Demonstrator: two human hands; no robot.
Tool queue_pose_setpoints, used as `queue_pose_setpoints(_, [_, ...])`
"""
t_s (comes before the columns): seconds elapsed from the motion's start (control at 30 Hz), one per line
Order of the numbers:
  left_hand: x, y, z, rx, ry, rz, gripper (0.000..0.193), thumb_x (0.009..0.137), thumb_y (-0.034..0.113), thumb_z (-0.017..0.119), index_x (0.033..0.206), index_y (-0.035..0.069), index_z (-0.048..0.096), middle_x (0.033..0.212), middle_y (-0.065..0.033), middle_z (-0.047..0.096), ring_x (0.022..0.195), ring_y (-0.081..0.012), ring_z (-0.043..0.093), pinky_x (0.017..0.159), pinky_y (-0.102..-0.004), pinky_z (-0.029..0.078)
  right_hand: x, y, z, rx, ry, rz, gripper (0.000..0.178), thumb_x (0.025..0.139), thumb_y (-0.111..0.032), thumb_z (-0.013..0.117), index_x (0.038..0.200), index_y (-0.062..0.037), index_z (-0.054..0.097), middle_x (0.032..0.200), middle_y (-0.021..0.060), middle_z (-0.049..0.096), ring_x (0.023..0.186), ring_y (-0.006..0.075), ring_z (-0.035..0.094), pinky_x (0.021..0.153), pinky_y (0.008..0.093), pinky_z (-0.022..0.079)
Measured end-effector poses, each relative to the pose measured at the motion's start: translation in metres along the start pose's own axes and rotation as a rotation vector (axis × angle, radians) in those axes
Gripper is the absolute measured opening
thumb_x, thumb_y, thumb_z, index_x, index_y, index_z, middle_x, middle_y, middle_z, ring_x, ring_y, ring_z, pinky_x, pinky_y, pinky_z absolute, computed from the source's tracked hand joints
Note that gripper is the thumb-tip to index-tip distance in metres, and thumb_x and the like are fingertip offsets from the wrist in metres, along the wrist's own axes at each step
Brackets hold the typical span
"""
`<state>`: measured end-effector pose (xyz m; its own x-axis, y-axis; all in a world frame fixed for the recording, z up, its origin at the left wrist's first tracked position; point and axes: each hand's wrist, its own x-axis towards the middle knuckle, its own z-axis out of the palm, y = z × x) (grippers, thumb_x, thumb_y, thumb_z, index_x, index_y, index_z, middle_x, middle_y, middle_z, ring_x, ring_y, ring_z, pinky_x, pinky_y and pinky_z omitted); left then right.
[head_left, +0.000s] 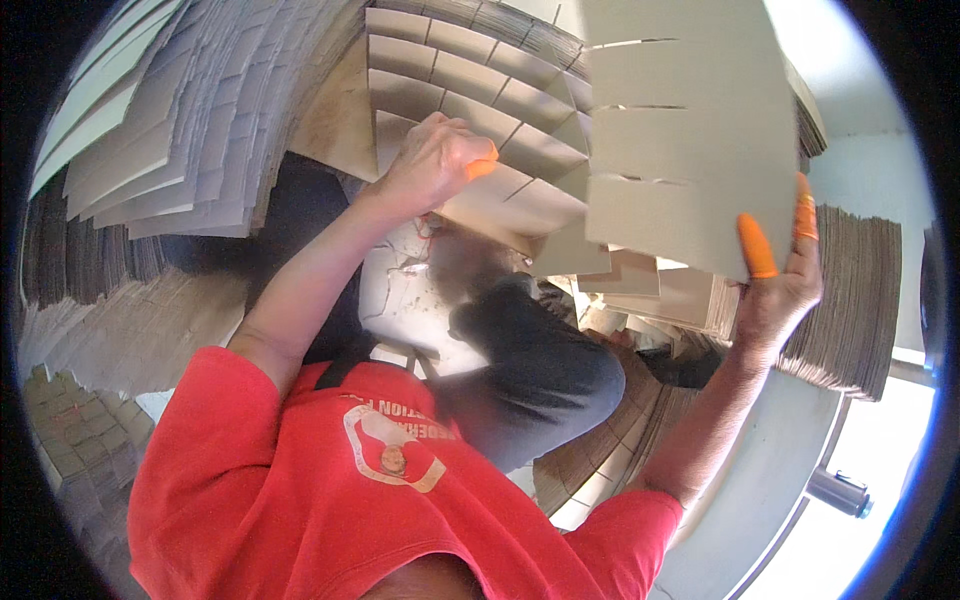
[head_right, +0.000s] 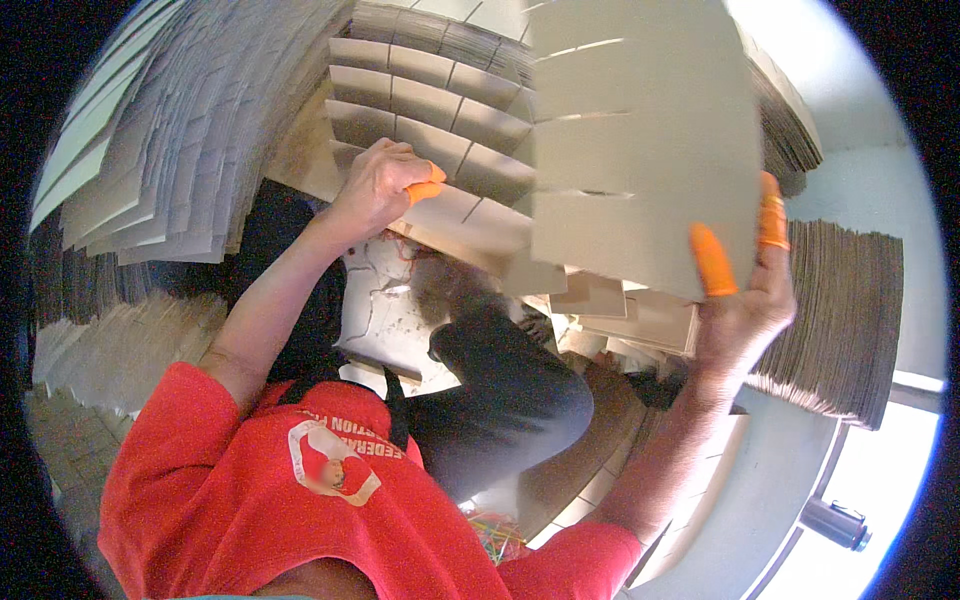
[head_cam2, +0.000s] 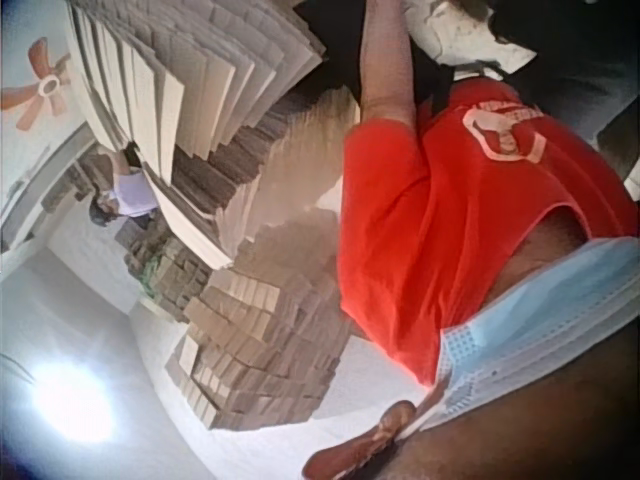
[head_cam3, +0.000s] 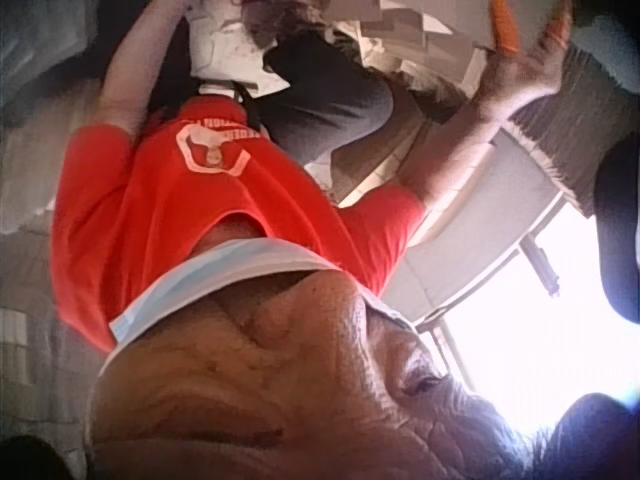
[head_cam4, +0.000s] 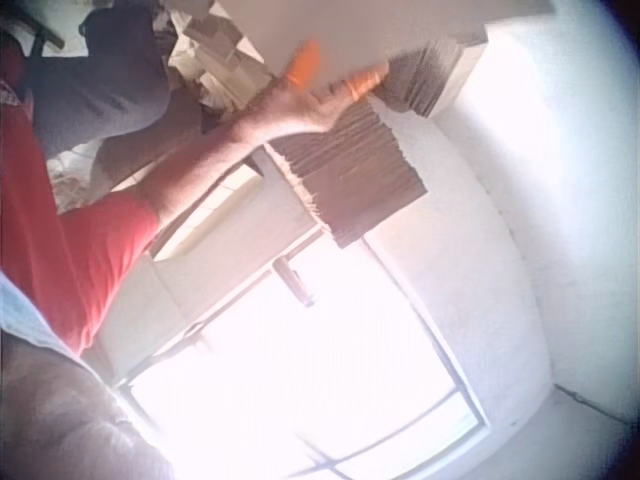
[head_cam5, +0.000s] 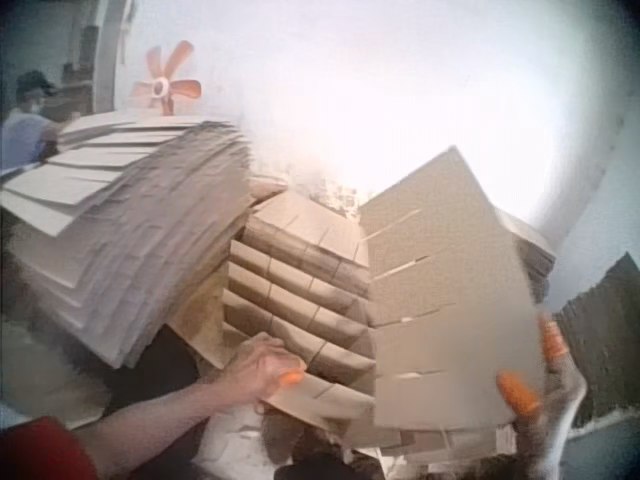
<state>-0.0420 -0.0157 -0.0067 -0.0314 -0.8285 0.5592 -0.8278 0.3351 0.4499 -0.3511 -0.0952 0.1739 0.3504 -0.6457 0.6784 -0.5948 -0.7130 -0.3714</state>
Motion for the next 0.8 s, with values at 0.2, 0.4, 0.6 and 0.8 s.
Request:
queue_pose_setpoints(0.2, [-0.005, -0.004, 0.009, -0.033, 0.011, 0.007, 0.011, 0.077, 0.009, 0.066, 0.086, 0.009, 0.071, 0.073, -0.0079, 0.064, 0.074, -0.027, 0.06, 0.072, -0.0391, 0.045, -0.005, -0.019, 0.041, 0.0, -0.183, -0.028, 0.068, 0.075, -0.004, 0.08, 0.138, -0.011, 0.055, 0.117, 0.0106, 0.069, 0.099, 0.0158, 0.066, 0.088, 0.0322, 0.054])
queue_pose_setpoints(0.4, [-0.002, -0.001, 0.007, -0.02, -0.002, -0.026, 0.009, 0.078, 0.01, 0.065, 0.085, 0.009, 0.071, 0.073, -0.0085, 0.063, 0.075, -0.0274, 0.06, 0.072, -0.0396, 0.045, -0.009, -0.022, 0.061, -0.073, -0.272, 0.075, 0.063, 0.075, 0.001, 0.079, 0.134, -0.0023, 0.056, 0.103, 0.0162, 0.071, 0.095, 0.0165, 0.067, 0.082, 0.0314, 0.054])
queue_pose_setpoints(0.6, [-0.002, -0.004, 0.01, -0.038, 0.022, -0.018, 0.011, 0.075, 0.004, 0.064, 0.084, 0.008, 0.07, 0.073, -0.009, 0.061, 0.075, -0.0283, 0.06, 0.071, -0.0408, 0.045, -0.003, -0.032, 0.071, -0.01, -0.294, 0.04, 0.064, 0.075, 0.002, 0.077, 0.136, -0.0043, 0.055, 0.101, 0.0162, 0.071, 0.092, 0.0167, 0.068, 0.079, 0.0329, 0.055])
queue_pose_setpoints(0.8, [0.002, -0.01, 0.016, -0.08, 0.0, -0.025, 0.014, 0.074, 0.001, 0.063, 0.084, 0.009, 0.07, 0.074, -0.0097, 0.062, 0.076, -0.0292, 0.06, 0.07, -0.0418, 0.045, 0.004, -0.033, 0.07, 0.005, -0.354, 0.128, 0.069, 0.078, 0.0, 0.076, 0.141, -0.0083, 0.05, 0.102, 0.0155, 0.071, 0.087, 0.0147, 0.067, 0.079, 0.0323, 0.055])
